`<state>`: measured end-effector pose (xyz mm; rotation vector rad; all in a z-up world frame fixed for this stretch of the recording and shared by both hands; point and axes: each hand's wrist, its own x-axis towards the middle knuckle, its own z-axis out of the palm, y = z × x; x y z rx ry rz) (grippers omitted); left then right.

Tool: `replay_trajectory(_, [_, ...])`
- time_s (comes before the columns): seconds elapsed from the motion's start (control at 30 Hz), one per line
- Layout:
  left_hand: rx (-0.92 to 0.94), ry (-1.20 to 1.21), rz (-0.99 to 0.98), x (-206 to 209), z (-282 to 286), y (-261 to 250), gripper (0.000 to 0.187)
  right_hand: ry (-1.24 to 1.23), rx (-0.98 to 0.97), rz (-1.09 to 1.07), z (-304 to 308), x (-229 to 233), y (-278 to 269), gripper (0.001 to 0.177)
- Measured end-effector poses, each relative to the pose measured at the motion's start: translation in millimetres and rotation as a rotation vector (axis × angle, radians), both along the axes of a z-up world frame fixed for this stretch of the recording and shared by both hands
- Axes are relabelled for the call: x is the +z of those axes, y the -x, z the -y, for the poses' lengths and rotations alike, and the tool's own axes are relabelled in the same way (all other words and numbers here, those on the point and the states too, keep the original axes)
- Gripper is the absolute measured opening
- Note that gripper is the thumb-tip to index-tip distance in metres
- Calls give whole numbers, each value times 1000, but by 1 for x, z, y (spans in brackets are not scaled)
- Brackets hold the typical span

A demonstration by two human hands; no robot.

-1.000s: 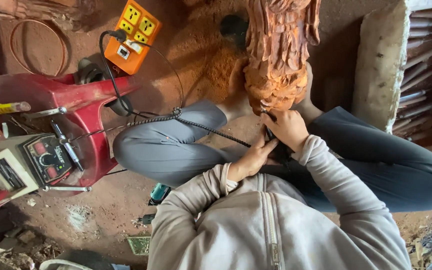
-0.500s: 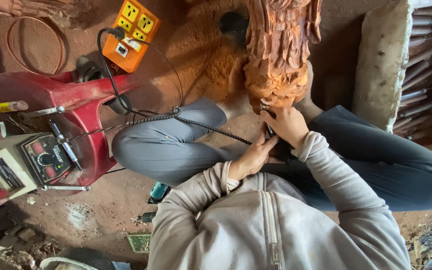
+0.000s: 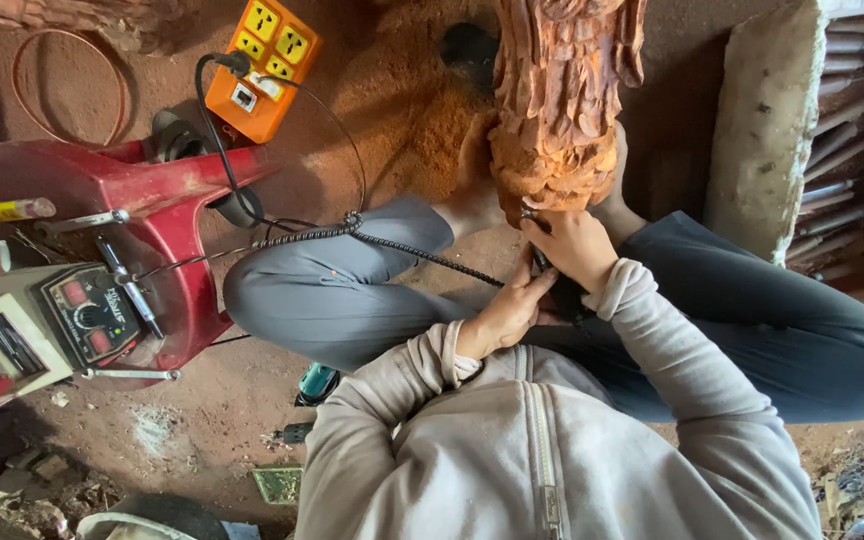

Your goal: Using a handheld rotary tool to carve fine details and textures into a wooden statue.

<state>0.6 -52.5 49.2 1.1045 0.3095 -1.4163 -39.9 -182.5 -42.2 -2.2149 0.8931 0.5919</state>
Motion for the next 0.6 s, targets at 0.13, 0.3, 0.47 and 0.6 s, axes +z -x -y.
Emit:
replay_trajectory(0.13, [6, 15, 49, 29, 3, -5, 83, 4, 1, -9, -1, 3, -1, 56])
replay_trajectory(0.3, [24, -5, 47, 41, 4, -9, 81, 14, 16, -1, -2, 11, -2, 56])
replay_trajectory(0.47, [-79, 32, 180, -5, -21, 1, 76, -3, -2, 65, -11, 21, 3, 53])
replay_trajectory(0.6, [-362, -135, 470, -16, -58, -20, 56, -383, -546, 294, -32, 11, 12, 44])
